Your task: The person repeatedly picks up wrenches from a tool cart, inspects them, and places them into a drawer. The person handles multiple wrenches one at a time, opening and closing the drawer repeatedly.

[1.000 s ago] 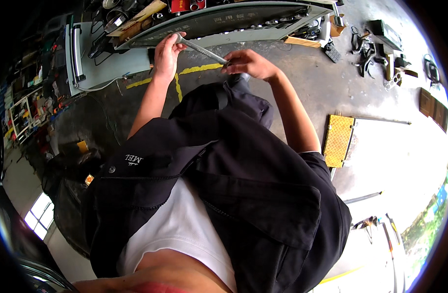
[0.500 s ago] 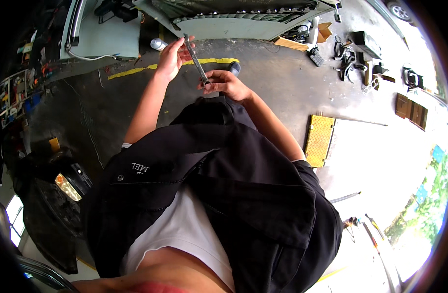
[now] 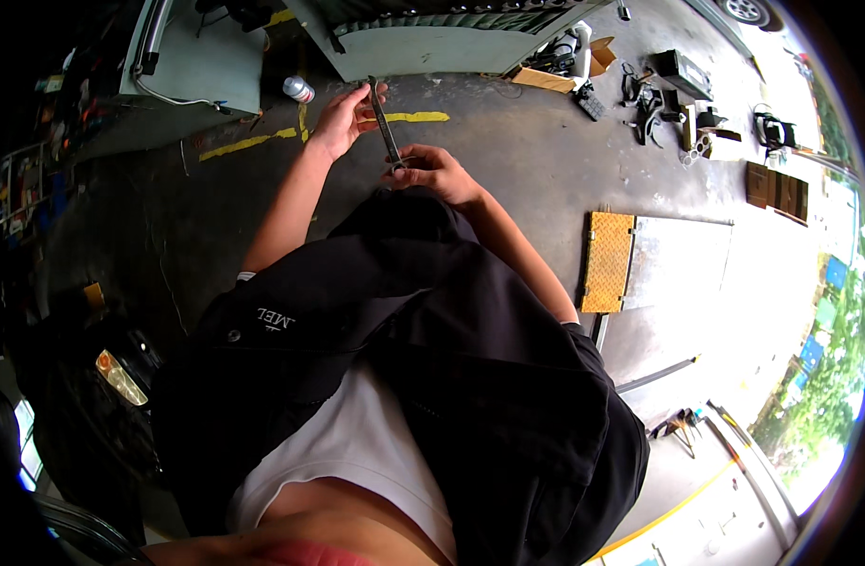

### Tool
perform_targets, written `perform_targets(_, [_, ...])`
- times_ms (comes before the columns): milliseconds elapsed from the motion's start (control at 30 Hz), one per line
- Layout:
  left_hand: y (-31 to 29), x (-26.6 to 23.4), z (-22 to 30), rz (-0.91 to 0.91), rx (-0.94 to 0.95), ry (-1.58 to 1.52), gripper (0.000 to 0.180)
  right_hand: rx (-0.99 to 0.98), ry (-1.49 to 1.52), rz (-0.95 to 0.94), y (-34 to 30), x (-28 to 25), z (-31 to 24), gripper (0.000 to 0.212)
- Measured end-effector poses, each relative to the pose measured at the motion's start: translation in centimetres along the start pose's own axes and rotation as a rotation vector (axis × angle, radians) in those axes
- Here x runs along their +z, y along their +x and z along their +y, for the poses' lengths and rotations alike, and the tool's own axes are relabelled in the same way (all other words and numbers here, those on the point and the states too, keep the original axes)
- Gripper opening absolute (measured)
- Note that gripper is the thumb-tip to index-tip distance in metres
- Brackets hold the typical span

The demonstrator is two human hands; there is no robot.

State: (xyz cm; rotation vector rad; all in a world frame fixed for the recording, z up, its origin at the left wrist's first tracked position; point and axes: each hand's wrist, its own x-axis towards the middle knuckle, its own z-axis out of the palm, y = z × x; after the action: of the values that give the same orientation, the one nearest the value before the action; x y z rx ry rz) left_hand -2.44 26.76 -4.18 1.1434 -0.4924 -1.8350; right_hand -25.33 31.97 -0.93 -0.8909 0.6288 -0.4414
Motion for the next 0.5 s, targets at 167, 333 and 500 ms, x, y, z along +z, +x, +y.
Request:
perform_targets(167, [1.2, 1.3, -0.7, -0.061, 0.049, 0.082, 0.026, 0.024, -0.08, 0.09, -0.7, -1.4, 0.4, 0.033])
perform_targets(333, [3.4, 3.3, -0.5, -0.079, 0.12, 0.215, 0.025, 0.066, -0.081, 0.252, -0.2, -5.3, 2.6, 0.037])
perform_targets(500, [6.8, 4.9, 0.2, -0.109, 0.266, 0.358, 0.019, 0.155, -0.055, 0.394, 2.1, -10.3, 3.1, 0.042])
